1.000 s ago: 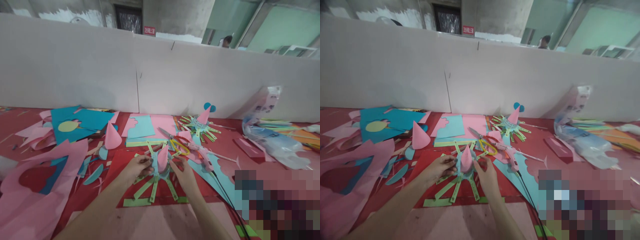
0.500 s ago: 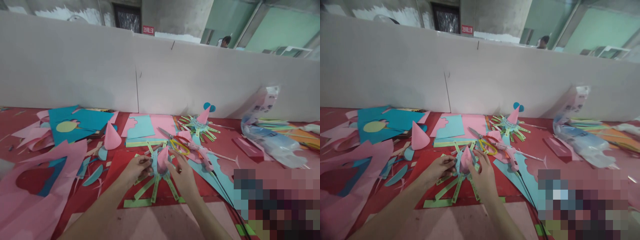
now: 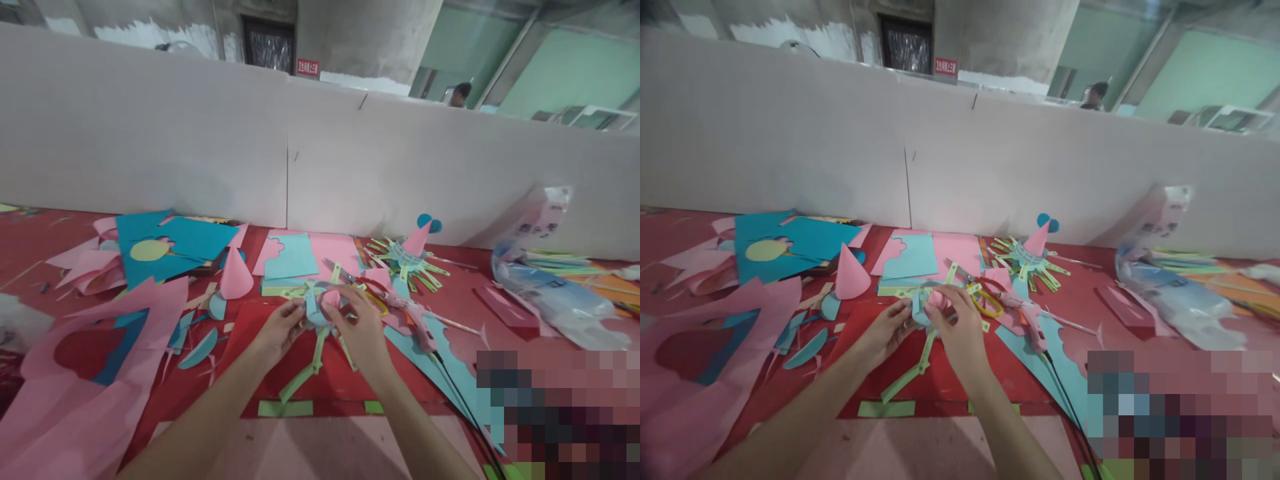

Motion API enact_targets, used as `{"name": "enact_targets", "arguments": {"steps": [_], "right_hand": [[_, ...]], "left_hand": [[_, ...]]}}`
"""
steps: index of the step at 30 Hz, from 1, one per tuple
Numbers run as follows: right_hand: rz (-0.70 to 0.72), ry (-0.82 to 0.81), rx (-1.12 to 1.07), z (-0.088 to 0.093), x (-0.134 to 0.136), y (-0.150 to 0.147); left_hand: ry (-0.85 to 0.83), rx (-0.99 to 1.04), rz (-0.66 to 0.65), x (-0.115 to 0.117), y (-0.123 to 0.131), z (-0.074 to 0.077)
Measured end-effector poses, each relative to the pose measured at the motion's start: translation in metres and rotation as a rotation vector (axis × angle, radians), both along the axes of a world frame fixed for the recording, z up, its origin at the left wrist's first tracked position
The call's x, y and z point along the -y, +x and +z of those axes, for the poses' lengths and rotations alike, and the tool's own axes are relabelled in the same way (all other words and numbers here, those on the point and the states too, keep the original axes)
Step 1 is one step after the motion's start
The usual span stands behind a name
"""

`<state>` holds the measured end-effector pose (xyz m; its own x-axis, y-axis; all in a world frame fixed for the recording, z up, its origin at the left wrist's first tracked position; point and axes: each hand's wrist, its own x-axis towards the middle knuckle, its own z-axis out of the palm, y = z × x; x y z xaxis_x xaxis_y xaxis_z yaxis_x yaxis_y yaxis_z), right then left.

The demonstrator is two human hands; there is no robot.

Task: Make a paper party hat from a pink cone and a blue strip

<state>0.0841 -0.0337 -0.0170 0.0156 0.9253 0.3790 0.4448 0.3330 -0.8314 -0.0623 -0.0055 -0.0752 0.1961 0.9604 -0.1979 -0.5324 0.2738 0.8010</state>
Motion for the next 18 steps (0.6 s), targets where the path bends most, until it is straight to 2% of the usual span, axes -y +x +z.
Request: {"name": "enact_targets", "arguments": {"steps": [4,8,10,12,14,15,18], "right_hand": [[-0.024,0.072,0.021,0.010,-0.028,0.002],[0.046,-0.027,0.007,0.017,-0.066,0.012],[0.049,-0.029,-0.016,0.018,-0.076,0.019],[0.010,-0.013,-0.020,0.017,-0.076,0.029],[-0.095,-0.017,0.045,0.012,-0.068,0.041],[-0.183,-0.016,0.096,0.009,-0.063,0.049],[-0.331,-0.025,0.142,-0.004,-0.045,0.076]], "left_hand": [[0.053,0.037,0.034,-0.028,0.000,0.008],[0.072,0.009,0.055,-0.061,-0.002,0.014],[0.085,-0.007,0.064,-0.074,-0.002,0.016],[0.100,-0.012,0.074,-0.082,-0.002,0.018],[0.120,-0.004,0.091,-0.089,-0.003,0.022],[0.132,0.005,0.101,-0.091,-0.003,0.026],[0.178,0.045,0.139,-0.097,-0.002,0.045]]}}
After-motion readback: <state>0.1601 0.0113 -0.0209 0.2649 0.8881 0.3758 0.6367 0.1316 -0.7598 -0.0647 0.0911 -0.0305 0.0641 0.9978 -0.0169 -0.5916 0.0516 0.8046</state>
